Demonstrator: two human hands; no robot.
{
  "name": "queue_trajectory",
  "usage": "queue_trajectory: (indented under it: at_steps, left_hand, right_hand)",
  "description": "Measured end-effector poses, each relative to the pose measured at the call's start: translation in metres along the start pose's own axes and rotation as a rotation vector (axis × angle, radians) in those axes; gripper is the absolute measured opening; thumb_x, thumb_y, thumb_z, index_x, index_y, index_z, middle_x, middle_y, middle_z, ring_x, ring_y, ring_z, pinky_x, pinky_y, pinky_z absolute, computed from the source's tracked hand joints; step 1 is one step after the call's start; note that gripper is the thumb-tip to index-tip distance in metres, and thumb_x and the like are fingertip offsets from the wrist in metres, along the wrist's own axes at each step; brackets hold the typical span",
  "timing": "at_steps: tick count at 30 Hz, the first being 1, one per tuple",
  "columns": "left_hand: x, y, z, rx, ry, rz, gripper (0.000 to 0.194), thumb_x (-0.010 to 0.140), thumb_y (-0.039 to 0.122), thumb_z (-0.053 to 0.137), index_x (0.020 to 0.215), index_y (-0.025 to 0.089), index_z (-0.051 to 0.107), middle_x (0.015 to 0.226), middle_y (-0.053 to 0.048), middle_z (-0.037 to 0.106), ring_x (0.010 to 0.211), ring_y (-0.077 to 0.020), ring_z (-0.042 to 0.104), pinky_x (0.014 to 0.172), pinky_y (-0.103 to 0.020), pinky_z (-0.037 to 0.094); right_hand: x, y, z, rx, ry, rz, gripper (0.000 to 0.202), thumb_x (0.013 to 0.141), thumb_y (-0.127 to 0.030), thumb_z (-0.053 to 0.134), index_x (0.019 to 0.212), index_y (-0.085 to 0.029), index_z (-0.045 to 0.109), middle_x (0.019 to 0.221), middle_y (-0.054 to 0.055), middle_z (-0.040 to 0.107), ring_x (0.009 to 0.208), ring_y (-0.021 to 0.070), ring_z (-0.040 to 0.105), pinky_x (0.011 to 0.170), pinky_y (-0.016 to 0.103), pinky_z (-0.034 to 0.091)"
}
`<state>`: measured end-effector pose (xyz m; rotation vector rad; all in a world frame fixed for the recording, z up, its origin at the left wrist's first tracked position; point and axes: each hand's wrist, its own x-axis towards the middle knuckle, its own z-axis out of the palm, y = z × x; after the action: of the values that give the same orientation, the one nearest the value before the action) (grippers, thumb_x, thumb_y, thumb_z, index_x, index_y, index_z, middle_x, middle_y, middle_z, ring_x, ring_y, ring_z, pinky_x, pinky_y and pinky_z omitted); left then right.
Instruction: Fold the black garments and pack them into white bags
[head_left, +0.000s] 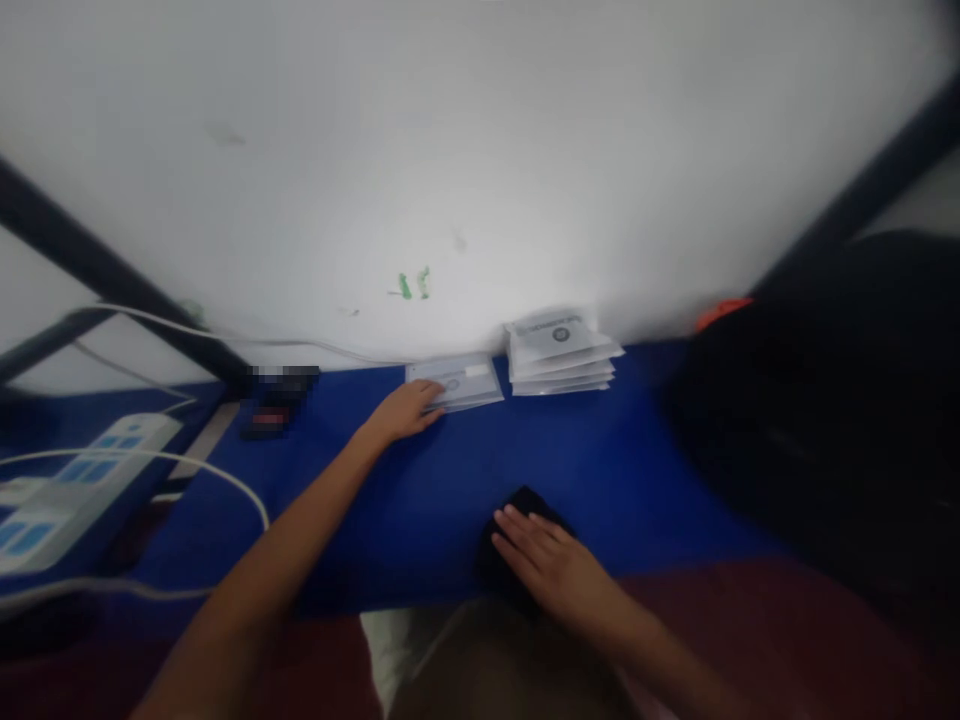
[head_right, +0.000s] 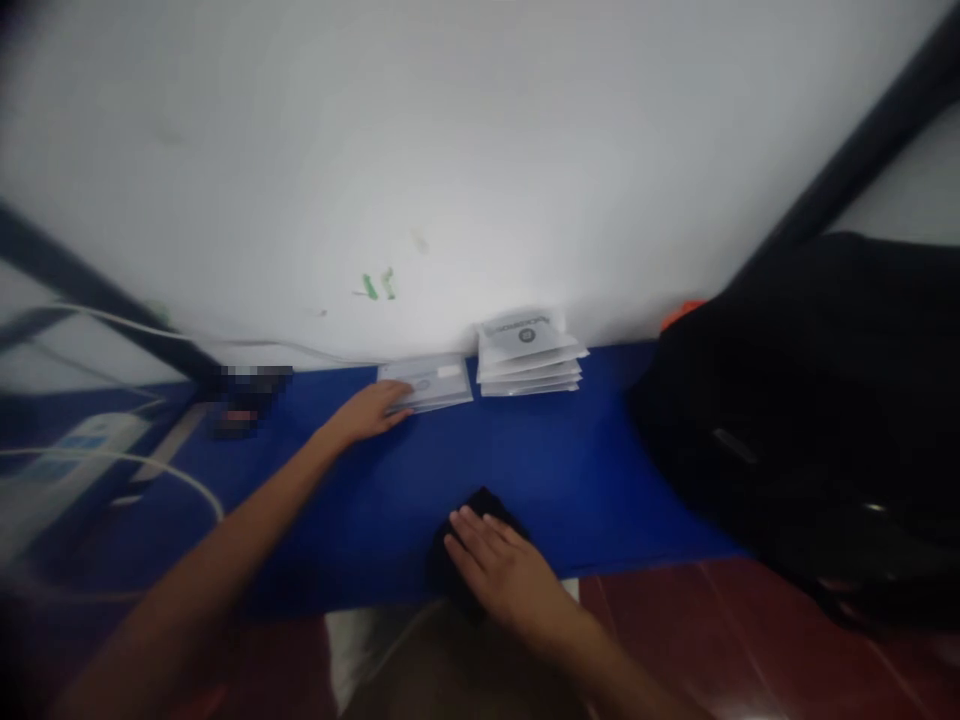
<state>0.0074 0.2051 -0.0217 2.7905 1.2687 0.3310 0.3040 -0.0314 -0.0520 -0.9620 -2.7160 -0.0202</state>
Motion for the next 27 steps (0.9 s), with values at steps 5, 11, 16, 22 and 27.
queue_trajectory:
  at_steps: [5,11,16,22,27]
  left_hand:
    - [0.013,-0.008,-0.001,0.071,-0.118,0.013,0.022,0.097,0.03,0.046,0.101,0.017,0.064,0.103,-0.012,0.07,0.098,-0.0231,0.066,0.087,-0.033,0.051]
    - [-0.014,0.001,-0.01,0.144,-0.166,-0.083,0.025,0.097,0.021,0.042,0.112,0.016,0.061,0.094,-0.011,0.072,0.084,-0.0233,0.07,0.077,-0.032,0.053]
    - [-0.042,0.016,-0.023,0.146,-0.136,-0.064,0.045,0.093,0.008,0.042,0.136,0.021,0.051,0.132,-0.011,0.062,0.105,-0.0223,0.068,0.086,-0.031,0.053]
    - [-0.051,0.044,-0.033,0.18,-0.056,-0.046,0.029,0.092,0.022,0.059,0.12,0.015,0.061,0.126,-0.016,0.062,0.113,-0.028,0.063,0.09,-0.038,0.055]
    - [-0.059,0.069,-0.041,0.008,0.071,-0.127,0.035,0.09,0.015,0.055,0.125,0.021,0.057,0.129,-0.009,0.06,0.111,-0.0234,0.063,0.091,-0.034,0.054]
  right_hand:
    - [-0.026,-0.001,-0.015,0.086,-0.076,-0.011,0.057,0.095,-0.001,0.038,0.149,-0.019,0.035,0.153,0.006,0.041,0.144,0.017,0.034,0.114,0.035,0.04]
    - [-0.031,0.013,-0.05,0.197,-0.07,-0.008,0.057,0.091,0.003,0.04,0.144,-0.018,0.044,0.145,0.006,0.053,0.134,0.0141,0.049,0.11,0.029,0.044]
    - [-0.003,0.029,-0.074,0.218,0.046,-0.06,0.058,0.087,0.007,0.041,0.142,-0.013,0.046,0.144,0.011,0.054,0.136,0.0164,0.046,0.112,0.033,0.044]
    - [0.073,0.034,-0.089,0.318,0.289,-0.413,0.032,0.099,-0.006,0.038,0.129,-0.009,0.05,0.141,0.016,0.055,0.144,0.0187,0.033,0.115,0.042,0.04]
    - [0.129,0.04,-0.07,0.395,0.42,-0.511,0.033,0.1,-0.009,0.034,0.131,-0.011,0.045,0.143,0.019,0.053,0.146,0.0167,0.029,0.114,0.041,0.041]
